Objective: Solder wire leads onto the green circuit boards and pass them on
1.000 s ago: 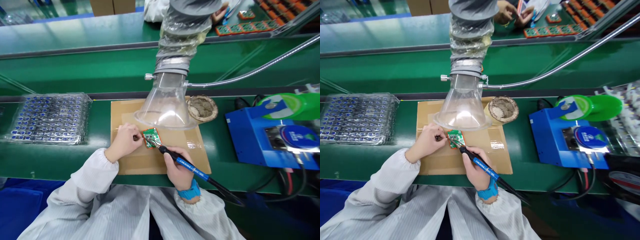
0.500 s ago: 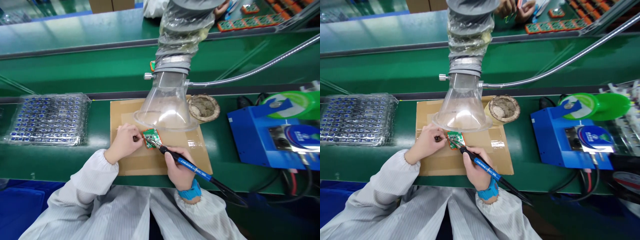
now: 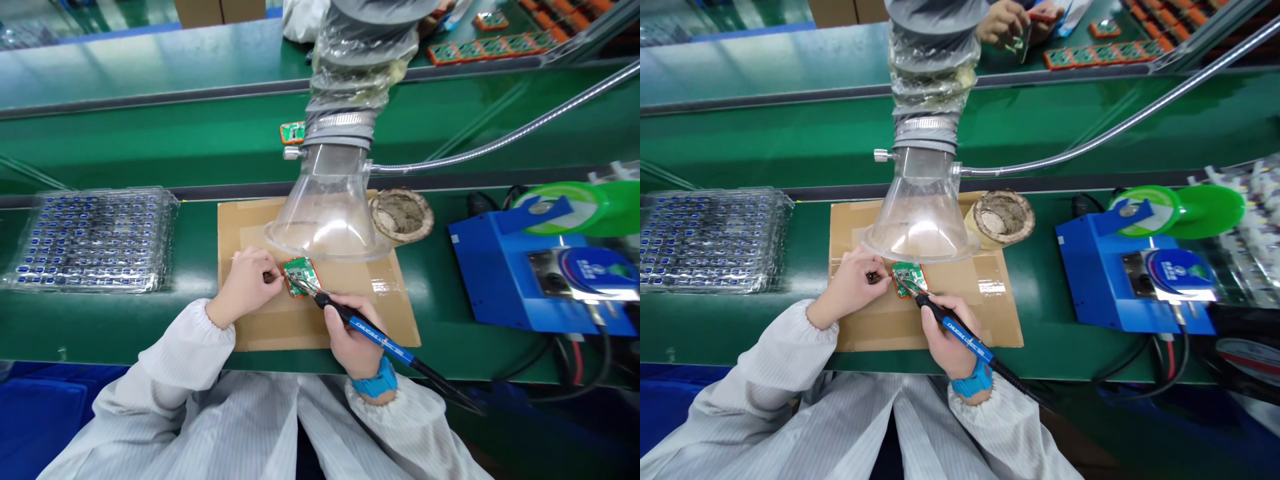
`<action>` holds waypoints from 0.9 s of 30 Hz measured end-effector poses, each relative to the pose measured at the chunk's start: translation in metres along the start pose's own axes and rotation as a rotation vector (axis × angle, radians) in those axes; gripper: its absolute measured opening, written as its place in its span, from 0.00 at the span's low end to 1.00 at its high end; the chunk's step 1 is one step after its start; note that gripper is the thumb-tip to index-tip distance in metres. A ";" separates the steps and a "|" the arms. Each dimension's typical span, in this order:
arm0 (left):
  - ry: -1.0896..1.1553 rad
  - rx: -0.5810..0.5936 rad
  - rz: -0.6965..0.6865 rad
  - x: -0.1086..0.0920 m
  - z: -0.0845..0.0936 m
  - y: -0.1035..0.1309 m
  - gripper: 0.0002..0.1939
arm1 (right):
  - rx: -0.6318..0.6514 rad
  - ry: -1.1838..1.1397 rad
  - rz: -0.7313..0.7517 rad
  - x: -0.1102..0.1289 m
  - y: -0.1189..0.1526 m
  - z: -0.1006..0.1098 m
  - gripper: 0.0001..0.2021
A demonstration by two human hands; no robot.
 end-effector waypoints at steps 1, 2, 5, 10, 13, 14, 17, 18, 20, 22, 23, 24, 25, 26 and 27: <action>0.000 0.001 0.003 0.000 0.000 0.000 0.10 | 0.001 0.000 -0.005 0.000 0.000 0.000 0.04; 0.001 0.002 0.004 0.000 0.000 0.000 0.10 | 0.001 -0.001 -0.013 -0.001 0.000 0.000 0.04; 0.005 -0.002 -0.002 0.001 -0.001 0.000 0.09 | 0.001 -0.005 -0.043 -0.004 0.002 0.001 0.06; 0.001 -0.010 -0.008 0.002 -0.001 0.001 0.09 | -0.005 -0.017 -0.041 -0.006 0.004 0.001 0.05; 0.000 -0.008 -0.010 0.001 -0.001 0.001 0.09 | 0.013 -0.022 -0.022 -0.004 0.003 0.000 0.04; 0.001 -0.006 -0.010 0.001 0.000 0.000 0.09 | 0.008 -0.025 -0.014 -0.003 0.003 0.000 0.04; 0.000 -0.009 -0.010 0.001 0.000 0.000 0.09 | -0.014 -0.031 0.006 -0.002 0.003 0.001 0.05; 0.000 -0.010 -0.011 0.001 -0.001 0.001 0.09 | -0.014 -0.029 0.007 -0.002 0.004 0.001 0.05; -0.002 -0.013 -0.014 0.001 -0.001 0.001 0.09 | -0.010 -0.021 0.000 -0.003 0.005 0.002 0.04; -0.002 -0.012 -0.013 0.001 -0.001 0.001 0.09 | -0.018 -0.017 -0.014 -0.006 0.006 0.004 0.05; -0.001 -0.012 -0.012 0.002 -0.001 0.001 0.09 | -0.029 -0.019 -0.019 -0.006 0.006 0.005 0.05; 0.000 -0.014 -0.011 0.002 -0.001 0.001 0.09 | -0.043 -0.028 -0.020 -0.007 0.006 0.006 0.05; 0.001 -0.016 -0.011 0.002 -0.001 0.001 0.09 | -0.054 -0.039 -0.018 -0.008 0.006 0.007 0.05; 0.002 -0.017 -0.010 0.002 -0.001 0.001 0.09 | -0.060 -0.053 -0.018 -0.008 0.006 0.007 0.05; 0.002 -0.018 -0.009 0.003 -0.002 0.001 0.09 | -0.066 -0.069 -0.018 -0.008 0.006 0.007 0.05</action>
Point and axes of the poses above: each hand's wrist, its own y-axis away from the middle knuckle, its own z-axis out of the back of the hand, x = y × z, the point moved 5 cm from there along -y, towards the middle knuckle, and after that the axes turned 4 degrees about x, right-handed, at the moved point
